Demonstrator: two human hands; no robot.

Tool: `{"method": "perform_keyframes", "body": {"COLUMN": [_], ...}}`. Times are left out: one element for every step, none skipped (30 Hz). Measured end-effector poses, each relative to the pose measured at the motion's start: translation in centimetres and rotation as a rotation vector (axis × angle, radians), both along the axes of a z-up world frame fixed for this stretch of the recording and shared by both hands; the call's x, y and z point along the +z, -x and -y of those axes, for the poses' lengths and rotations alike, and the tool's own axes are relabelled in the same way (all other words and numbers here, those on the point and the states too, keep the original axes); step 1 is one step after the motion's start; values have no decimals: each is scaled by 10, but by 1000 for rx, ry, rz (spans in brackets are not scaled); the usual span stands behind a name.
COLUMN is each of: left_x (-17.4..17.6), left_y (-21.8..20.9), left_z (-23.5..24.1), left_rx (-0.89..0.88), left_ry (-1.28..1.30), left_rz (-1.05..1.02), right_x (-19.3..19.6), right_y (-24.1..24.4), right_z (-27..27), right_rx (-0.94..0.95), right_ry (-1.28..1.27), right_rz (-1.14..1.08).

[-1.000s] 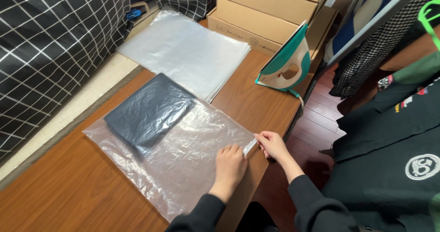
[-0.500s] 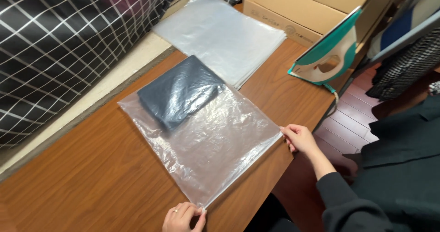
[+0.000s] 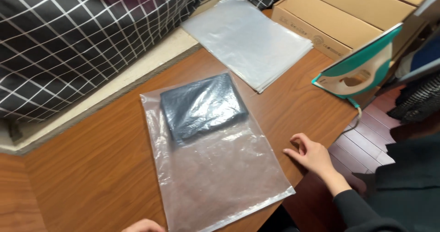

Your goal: The person folds a black garment, places it into a clear plastic bag, and puts the bagged item into a cardboard box. Then the person takes a green and black shirt from a clothing rack, lays it on the table, and irons it with a teal iron.

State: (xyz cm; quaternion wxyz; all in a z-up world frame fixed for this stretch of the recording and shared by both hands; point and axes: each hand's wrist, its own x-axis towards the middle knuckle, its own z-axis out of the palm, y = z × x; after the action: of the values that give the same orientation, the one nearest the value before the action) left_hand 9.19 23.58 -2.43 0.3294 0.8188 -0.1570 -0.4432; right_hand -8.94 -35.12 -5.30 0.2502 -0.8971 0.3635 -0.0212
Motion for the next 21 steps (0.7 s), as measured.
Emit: {"method": "perform_keyframes", "body": {"left_x": [-30,-59,-88,-87,-86,-86,-80,-73,-67,-63,-59,-55,-54,-54,-53,-47,-42,-37,-22,-6,10], "left_y": [7,13,20,14,8,4,-1,-8,-15,-24,-33,-43,-47,-52,-57,-56,-55,-54,-49,-42,-36], "left_z": [0,0,0,8,15,23,35,48,61,71,81,91,94,97,99,97,95,94,94,92,90], "left_rx": [11,277,550,557,420,273,283,157,31,38,-81,-204,-198,-345,-493,-490,-485,-473,-473,-326,-182], "left_ry": [0,113,219,216,115,5,-2,65,132,129,106,84,82,111,139,138,105,76,77,57,37], "left_rz": [1,419,836,834,1105,1366,1364,1381,1393,1394,1512,1627,1629,1635,1636,1638,1299,958,958,718,476], "right_x": [-9,-18,-27,-30,-34,-37,-37,-38,-38,-27,-17,-7,-5,-3,-1,-9,-19,-29,-17,-7,4], "right_y": [-4,-6,-8,-16,-24,-33,-42,-52,-62,-72,-82,-91,-91,-91,-92,-88,-84,-78,-73,-66,-60], "right_z": [-6,-13,-20,-22,-24,-26,-24,-21,-19,-23,-28,-31,-32,-33,-34,-28,-22,-15,-16,-18,-20], "right_rx": [11,112,209,217,375,535,546,605,665,672,768,861,866,986,1103,1105,1086,1054,1054,995,927], "right_ry": [0,128,254,254,489,723,721,709,695,696,809,924,926,860,792,795,597,399,400,186,-27], "right_rz": [1,108,217,216,352,491,492,538,583,585,645,704,706,645,581,583,444,304,303,163,24]}}
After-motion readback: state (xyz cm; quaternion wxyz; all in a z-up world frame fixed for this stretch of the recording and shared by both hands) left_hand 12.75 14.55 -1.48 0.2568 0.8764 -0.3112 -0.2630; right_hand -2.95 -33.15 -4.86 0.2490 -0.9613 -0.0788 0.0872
